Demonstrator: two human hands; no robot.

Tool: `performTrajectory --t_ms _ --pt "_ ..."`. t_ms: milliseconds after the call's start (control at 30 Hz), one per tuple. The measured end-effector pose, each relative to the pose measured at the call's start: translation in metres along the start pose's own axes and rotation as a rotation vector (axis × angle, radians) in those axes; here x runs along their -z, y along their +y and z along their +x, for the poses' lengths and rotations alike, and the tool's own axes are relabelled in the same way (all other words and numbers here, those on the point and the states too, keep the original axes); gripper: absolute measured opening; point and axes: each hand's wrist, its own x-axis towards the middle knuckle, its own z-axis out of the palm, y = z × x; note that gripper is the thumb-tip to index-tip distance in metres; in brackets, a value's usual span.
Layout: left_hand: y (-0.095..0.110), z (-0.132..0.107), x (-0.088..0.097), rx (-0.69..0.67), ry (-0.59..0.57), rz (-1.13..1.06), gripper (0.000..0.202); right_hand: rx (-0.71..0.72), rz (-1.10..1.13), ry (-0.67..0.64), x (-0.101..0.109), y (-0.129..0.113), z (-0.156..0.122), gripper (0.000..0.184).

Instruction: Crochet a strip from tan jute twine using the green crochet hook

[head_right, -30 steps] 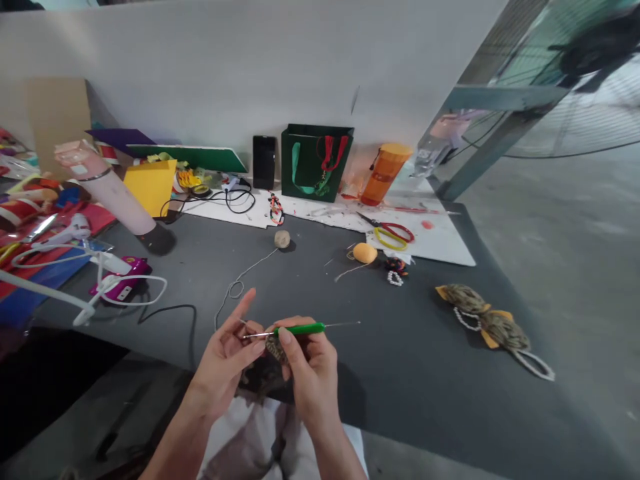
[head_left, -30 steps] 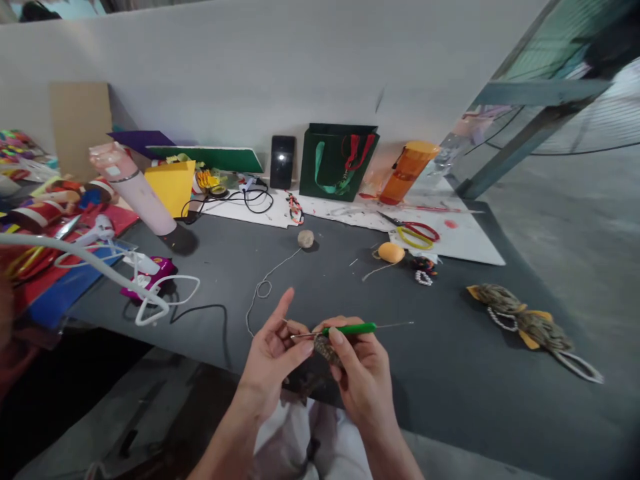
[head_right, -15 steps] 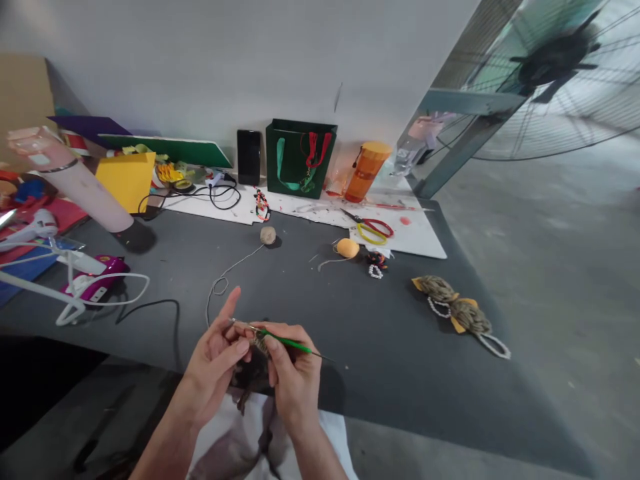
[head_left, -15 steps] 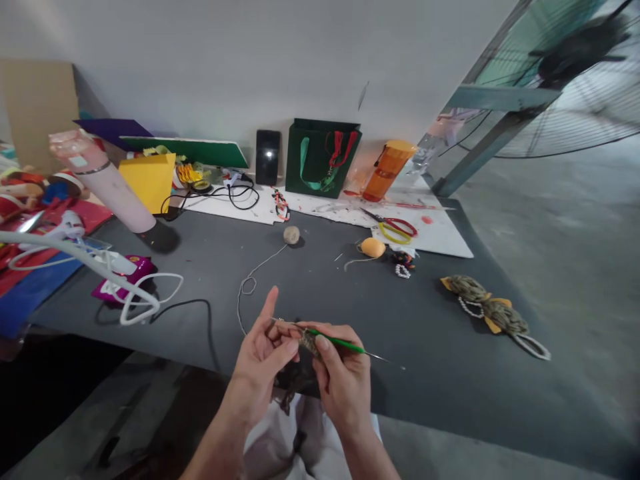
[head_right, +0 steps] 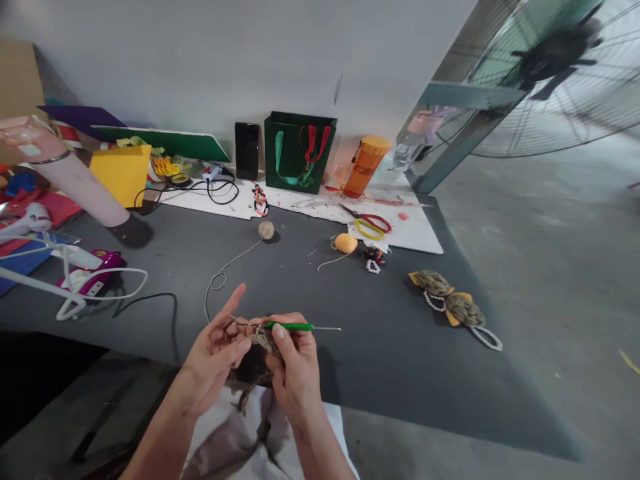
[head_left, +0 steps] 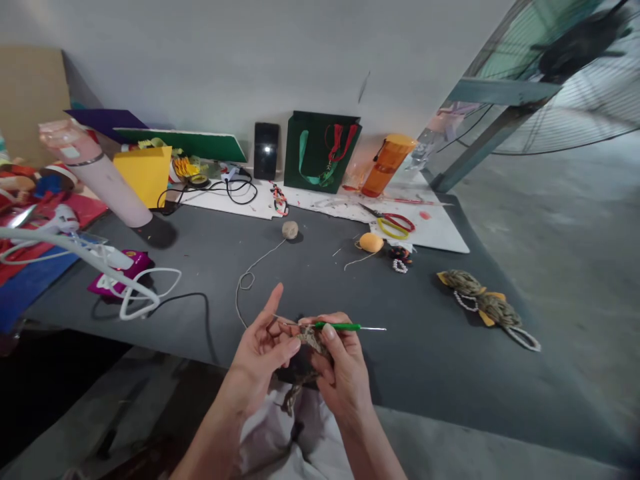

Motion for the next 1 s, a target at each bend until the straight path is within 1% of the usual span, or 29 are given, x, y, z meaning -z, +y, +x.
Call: performTrajectory --t_ms 167,300,433,667,933,1000 --pt "0.0 0.0 0.004 -0.032 -0.002 0.024 0.101 -0.049 0.009 0.005 -0.001 -0.004 0.001 0.029" --pt "0.001 0.001 0.005 -0.04 -0.006 0.031 0.099 -0.047 -0.003 0.004 -0.002 -0.004 0.001 0.031" --pt "0.002 0.001 0.006 -0.043 -0.007 0.046 0.093 -0.029 -0.028 0.019 -0.002 -0.005 0.002 0.032" --pt "0.003 0.004 0.009 -0.042 -0.007 0.074 0.084 -0.027 -0.027 -0.034 0.0 -0.004 0.004 0.028" --pt "0.006 0.012 0.014 -0.016 0.014 0.102 0.08 0.033 -0.167 -0.082 0.003 -0.003 0.008 0.025" --pt "0.006 0.014 0.016 0.0 0.016 0.106 0.08 0.073 -0.215 -0.08 0.004 -0.001 0.009 0.024"
